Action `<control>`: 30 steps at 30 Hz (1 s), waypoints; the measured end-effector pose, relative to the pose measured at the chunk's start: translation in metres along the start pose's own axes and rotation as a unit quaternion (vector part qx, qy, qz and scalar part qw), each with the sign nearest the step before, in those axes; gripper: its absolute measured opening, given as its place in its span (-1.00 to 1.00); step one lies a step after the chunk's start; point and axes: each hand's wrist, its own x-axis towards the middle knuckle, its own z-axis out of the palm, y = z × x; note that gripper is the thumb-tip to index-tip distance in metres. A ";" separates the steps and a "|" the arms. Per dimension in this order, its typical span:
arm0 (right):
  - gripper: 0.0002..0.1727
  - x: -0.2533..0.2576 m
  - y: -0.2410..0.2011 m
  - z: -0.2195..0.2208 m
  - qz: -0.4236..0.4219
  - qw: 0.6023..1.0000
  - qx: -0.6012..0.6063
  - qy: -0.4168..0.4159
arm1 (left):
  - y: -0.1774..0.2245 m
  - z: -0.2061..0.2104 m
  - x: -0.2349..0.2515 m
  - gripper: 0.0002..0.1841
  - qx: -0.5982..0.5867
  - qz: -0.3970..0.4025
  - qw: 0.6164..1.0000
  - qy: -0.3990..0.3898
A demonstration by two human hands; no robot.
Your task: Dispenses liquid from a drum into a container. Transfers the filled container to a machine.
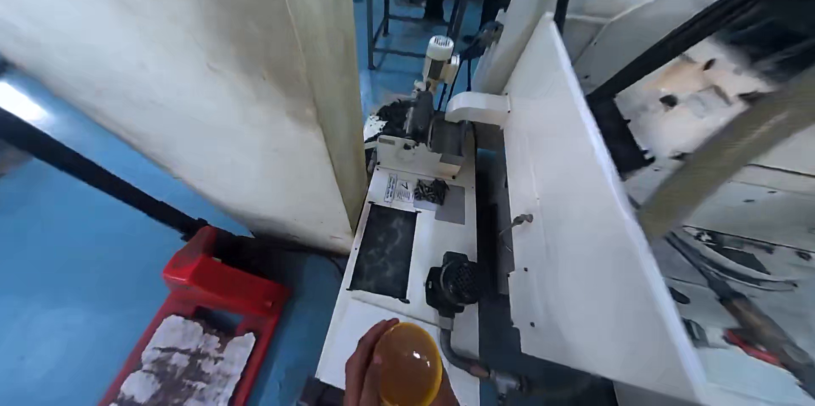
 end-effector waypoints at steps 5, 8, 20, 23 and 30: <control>-0.66 0.091 0.031 0.015 0.116 0.992 0.008 0.040 | -0.104 -0.016 0.046 -0.35 0.015 -0.051 0.998 0.013; -0.51 0.132 0.063 0.017 0.191 0.977 0.026 0.090 | -0.148 -0.025 0.072 -0.38 0.031 -0.105 0.994 0.017; -0.19 0.157 0.073 0.031 0.350 0.929 0.050 0.107 | -0.207 -0.040 0.118 -0.50 0.029 -0.321 0.947 0.017; -0.19 0.158 0.072 0.034 0.351 0.928 0.068 0.104 | -0.206 -0.041 0.126 -0.51 0.032 -0.356 0.934 0.018; -0.18 0.158 0.059 0.038 0.362 0.924 0.068 0.099 | -0.209 -0.041 0.137 -0.52 0.045 -0.399 0.916 0.023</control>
